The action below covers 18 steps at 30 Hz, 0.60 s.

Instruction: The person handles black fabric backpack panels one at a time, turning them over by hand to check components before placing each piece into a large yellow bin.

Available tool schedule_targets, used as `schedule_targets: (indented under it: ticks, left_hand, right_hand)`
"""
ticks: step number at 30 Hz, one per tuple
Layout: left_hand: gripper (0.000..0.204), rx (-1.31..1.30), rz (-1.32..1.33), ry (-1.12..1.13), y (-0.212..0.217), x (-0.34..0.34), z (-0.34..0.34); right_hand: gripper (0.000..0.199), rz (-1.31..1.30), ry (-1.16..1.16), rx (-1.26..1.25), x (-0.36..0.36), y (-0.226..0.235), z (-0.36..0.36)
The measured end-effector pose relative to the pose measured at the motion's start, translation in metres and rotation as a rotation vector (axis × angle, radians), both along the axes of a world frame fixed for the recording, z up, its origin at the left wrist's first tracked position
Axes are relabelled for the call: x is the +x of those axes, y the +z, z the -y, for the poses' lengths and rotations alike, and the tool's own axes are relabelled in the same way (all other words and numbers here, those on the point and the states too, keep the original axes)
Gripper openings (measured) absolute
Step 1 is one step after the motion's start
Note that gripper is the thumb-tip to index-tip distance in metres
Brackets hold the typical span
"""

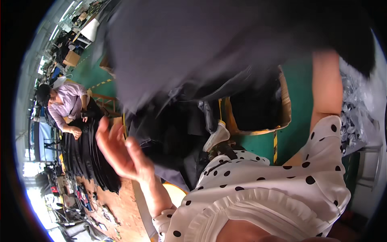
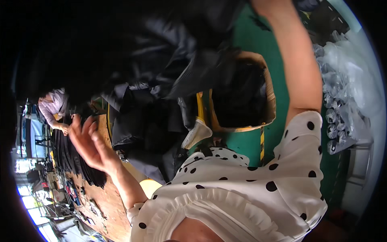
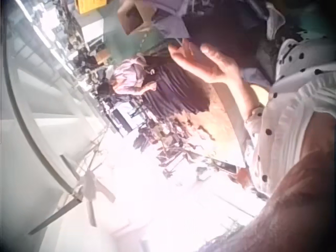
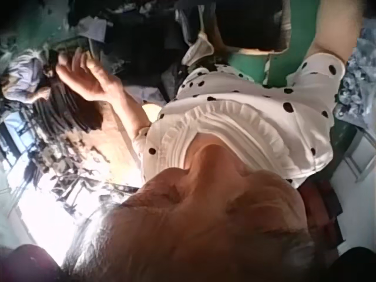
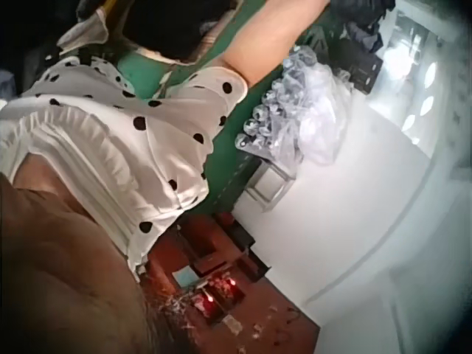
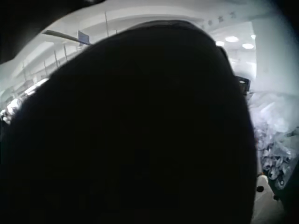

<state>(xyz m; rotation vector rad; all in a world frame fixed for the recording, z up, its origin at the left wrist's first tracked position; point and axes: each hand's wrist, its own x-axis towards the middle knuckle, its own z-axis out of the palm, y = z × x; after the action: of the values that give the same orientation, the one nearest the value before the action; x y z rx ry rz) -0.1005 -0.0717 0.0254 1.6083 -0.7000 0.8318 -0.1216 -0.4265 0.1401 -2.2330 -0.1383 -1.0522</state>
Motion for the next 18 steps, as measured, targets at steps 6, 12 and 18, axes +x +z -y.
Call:
schedule_targets:
  ticks: [6, 12, 18]
  left_hand:
    - [0.041, 0.292, -0.287, 0.073, -0.069, 0.027, -0.018]
    - [0.038, 0.412, -0.629, 0.226, -0.162, 0.002, -0.070]
    - [0.034, 0.730, -0.706, 0.313, -0.226, -0.037, -0.094]
  right_hand:
    - [0.028, 0.315, -0.131, -0.198, -0.024, -0.037, 0.091]
    - [0.035, -0.087, -0.046, -0.451, -0.100, -0.299, 0.108]
    - [0.060, -1.486, -0.089, -0.525, -0.120, -0.416, 0.078]
